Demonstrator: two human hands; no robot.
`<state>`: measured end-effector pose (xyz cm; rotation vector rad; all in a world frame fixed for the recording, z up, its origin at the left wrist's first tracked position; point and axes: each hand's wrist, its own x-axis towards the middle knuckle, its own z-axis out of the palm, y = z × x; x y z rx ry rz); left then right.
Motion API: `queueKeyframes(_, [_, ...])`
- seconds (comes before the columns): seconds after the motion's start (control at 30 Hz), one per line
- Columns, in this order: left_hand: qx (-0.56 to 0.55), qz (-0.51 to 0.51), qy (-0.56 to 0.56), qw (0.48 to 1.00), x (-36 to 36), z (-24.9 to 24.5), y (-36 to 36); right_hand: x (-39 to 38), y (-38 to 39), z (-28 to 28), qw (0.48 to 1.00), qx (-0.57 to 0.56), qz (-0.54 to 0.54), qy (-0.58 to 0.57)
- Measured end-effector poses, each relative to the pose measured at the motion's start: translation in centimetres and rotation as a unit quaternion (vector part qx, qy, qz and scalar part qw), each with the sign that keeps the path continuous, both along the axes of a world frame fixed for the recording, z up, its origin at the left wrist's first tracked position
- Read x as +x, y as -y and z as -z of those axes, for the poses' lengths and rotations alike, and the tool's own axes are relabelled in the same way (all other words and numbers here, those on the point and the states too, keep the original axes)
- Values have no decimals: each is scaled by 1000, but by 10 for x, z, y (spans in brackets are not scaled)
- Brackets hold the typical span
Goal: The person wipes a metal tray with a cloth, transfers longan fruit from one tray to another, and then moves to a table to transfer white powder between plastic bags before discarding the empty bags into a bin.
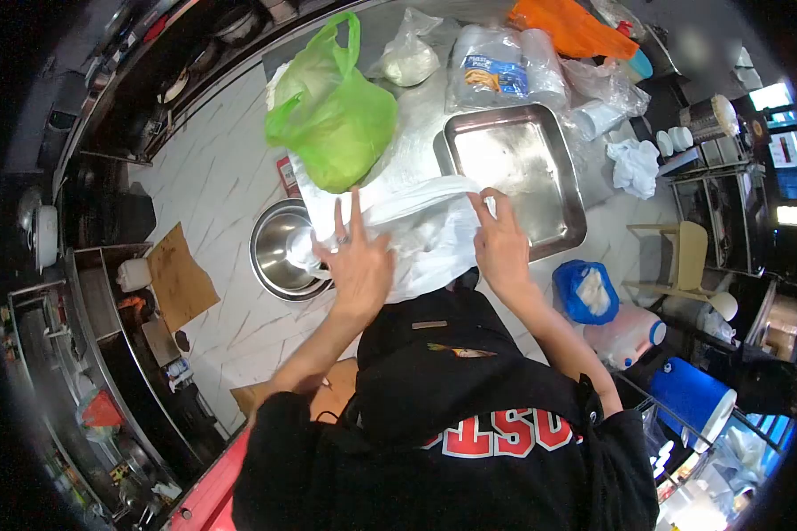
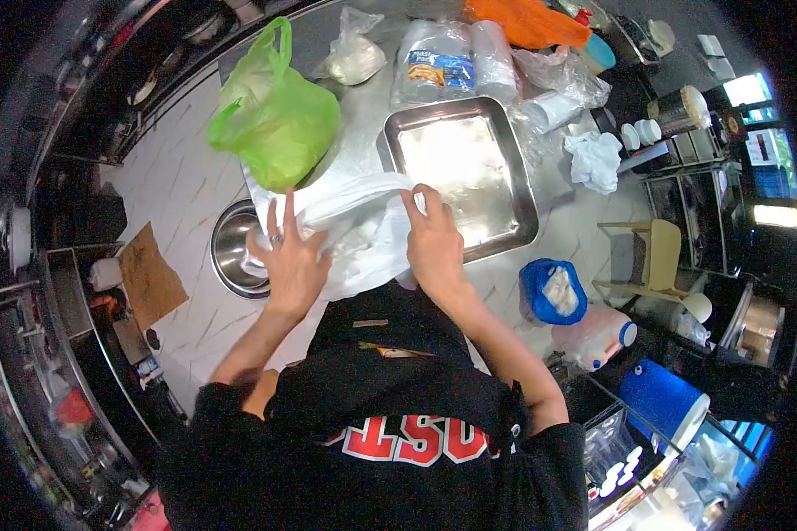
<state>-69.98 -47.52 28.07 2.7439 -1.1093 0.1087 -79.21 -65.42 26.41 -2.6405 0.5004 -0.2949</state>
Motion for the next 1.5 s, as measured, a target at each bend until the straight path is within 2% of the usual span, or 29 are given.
queueKeyframes(0.07, [128, -142, 23, 981, -1, 18, -23, 1, 0, -3, 999, -22, -23, 2])
queueKeyframes(0.1, [129, -147, 21, 980, 4, 20, -33, 3, 1, -6, 998, -49, -47, 8])
queueKeyframes(0.17, [0, -191, -191, 963, 14, 21, -49, 5, 2, -12, 997, -54, -61, -15])
queueKeyframes(0.2, [-8, -162, -146, 976, 14, 6, -49, 8, 1, -16, 995, -58, -69, -36])
queueKeyframes(0.3, [11, -182, -138, 974, 13, -29, -46, 20, -3, -45, 995, -14, -42, -90])
queueKeyframes(0.33, [11, -186, -138, 973, 15, -25, -48, 19, -2, -45, 991, -45, -83, -95])
queueKeyframes(0.4, [0, -178, -226, 958, 23, -10, -53, 19, -3, -40, 989, -19, -104, -100])
queueKeyframes(0.53, [12, -176, -240, 955, 28, -2, -54, 31, 5, -48, 990, 11, -131, -52])
queueKeyframes(0.67, [-5, -180, -274, 945, 29, -17, -51, 39, 12, -66, 987, 33, -138, -78])
queueKeyframes(0.73, [-10, -184, -287, 940, 27, -19, -48, 40, 14, -71, 988, -5, -148, -38])
queueKeyframes(0.83, [-20, -178, -294, 939, 22, -14, -49, 43, 16, -63, 987, -35, -153, -44])
queueKeyframes(0.9, [8, -141, -253, 957, 22, -8, -47, 45, 15, -58, 987, -42, -132, -82])
queueKeyframes(0.97, [20, -129, -265, 955, 25, -16, -49, 49, 15, -60, 986, -50, -111, -116])
queueKeyframes(1.03, [11, -59, -233, 971, 34, -27, -56, 50, 17, -64, 983, -16, -104, -153])
queueKeyframes(1.07, [-86, -20, -242, 966, 46, -31, -60, 48, 18, -65, 982, -18, -107, -152])
queueKeyframes(1.1, [-87, -22, -241, 966, 56, -38, -57, 46, 20, -66, 984, -47, -129, -118])
queueKeyframes(1.17, [-252, -128, -163, 945, 84, -49, -48, 52, 19, -71, 982, -77, -154, -81])
queueKeyframes(1.23, [-275, -162, 56, 946, 123, -51, -30, 68, 10, -88, 981, -116, -154, -14])
queueKeyframes(1.3, [-280, -196, 192, 920, 162, -44, -12, 102, -1, -92, 967, -120, -196, 107])
queueKeyframes(1.33, [-281, -198, 193, 919, 185, -31, -5, 125, -7, -90, 952, -122, -227, 163])
queueKeyframes(1.4, [-312, -162, -35, 936, 217, 7, 2, 175, -20, -88, 906, -144, -312, 246])
queueKeyframes(1.43, [-313, -163, -35, 935, 214, 13, 2, 205, -23, -73, 896, -126, -351, 242])
queueKeyframes(1.47, [-263, -141, -103, 949, 205, 17, 5, 230, -21, -51, 883, -110, -389, 238])
queueKeyframes(1.5, [-211, -118, -171, 955, 195, 19, 6, 244, -13, -31, 903, -122, -387, 140])
